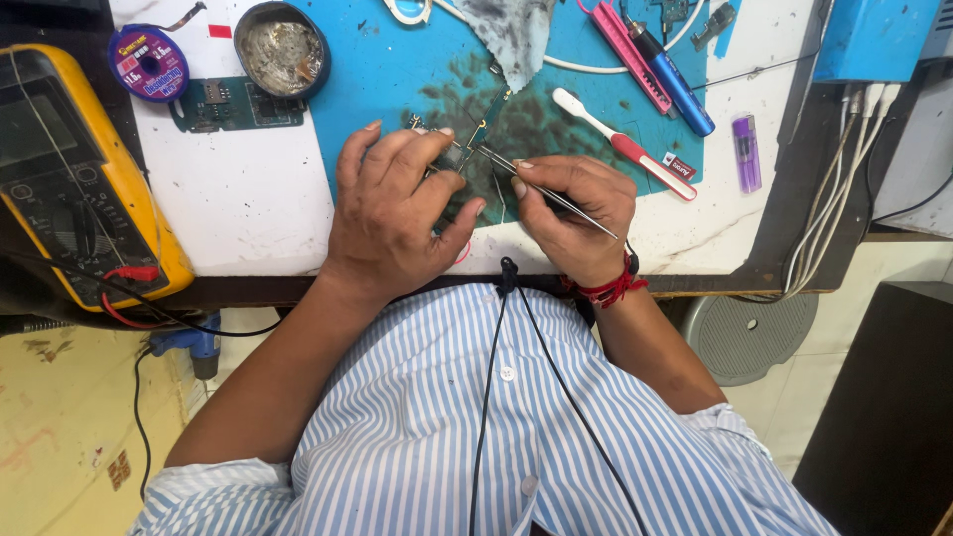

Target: The person uses a hot air gun and tweezers to reflow solder on a small circuit board. They repeatedly apply heat to specific areas while using tweezers to adjust components and apply flux from a small container.

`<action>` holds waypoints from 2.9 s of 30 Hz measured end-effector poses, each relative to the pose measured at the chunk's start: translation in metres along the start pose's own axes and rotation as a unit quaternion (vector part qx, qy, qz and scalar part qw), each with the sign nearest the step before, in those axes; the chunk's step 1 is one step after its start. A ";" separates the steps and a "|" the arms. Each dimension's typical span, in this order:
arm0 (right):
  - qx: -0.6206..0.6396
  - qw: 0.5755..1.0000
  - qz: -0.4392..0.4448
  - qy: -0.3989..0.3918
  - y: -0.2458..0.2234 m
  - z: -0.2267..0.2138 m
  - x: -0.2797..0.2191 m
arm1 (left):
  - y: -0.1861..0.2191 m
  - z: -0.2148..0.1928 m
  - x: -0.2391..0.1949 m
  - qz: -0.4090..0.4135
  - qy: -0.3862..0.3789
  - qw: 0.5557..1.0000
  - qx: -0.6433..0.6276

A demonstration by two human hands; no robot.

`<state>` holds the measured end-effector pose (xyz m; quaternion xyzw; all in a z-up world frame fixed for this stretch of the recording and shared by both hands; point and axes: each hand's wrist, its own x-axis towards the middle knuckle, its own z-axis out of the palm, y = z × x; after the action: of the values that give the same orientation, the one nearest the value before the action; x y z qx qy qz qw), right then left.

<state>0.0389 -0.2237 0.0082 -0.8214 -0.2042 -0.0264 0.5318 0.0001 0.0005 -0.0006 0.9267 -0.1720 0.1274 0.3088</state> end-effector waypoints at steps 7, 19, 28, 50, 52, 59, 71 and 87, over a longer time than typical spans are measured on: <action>-0.003 1.000 0.004 0.002 -0.001 0.000 0.000 | -0.001 0.003 -0.001 -0.009 -0.010 1.000 0.021; 0.005 1.000 0.007 0.010 0.000 0.000 -0.002 | -0.002 0.004 -0.002 -0.010 -0.010 1.000 0.028; 0.022 0.999 0.033 0.019 0.002 -0.001 -0.004 | -0.001 0.003 -0.001 -0.012 -0.003 1.000 0.027; 0.017 1.000 0.006 -0.003 0.001 -0.001 0.001 | -0.008 0.016 -0.003 0.020 -0.024 0.995 0.091; 0.016 1.000 0.002 -0.001 0.001 -0.001 0.001 | -0.009 0.017 -0.003 0.022 -0.024 0.995 0.094; 0.016 1.000 0.008 -0.001 0.000 0.000 0.001 | -0.009 0.018 -0.002 0.016 -0.035 0.995 0.096; 0.031 0.998 0.030 0.047 0.008 -0.001 -0.009 | -0.007 0.011 -0.001 0.019 0.011 0.997 0.072; 0.057 0.991 0.046 0.110 0.013 0.003 -0.016 | -0.006 -0.031 -0.050 0.019 0.137 0.987 -0.076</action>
<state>0.0284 -0.2309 -0.0084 -0.7907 -0.1073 -0.0806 0.5973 -0.0473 0.0358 0.0034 0.8707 -0.1545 0.2459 0.3968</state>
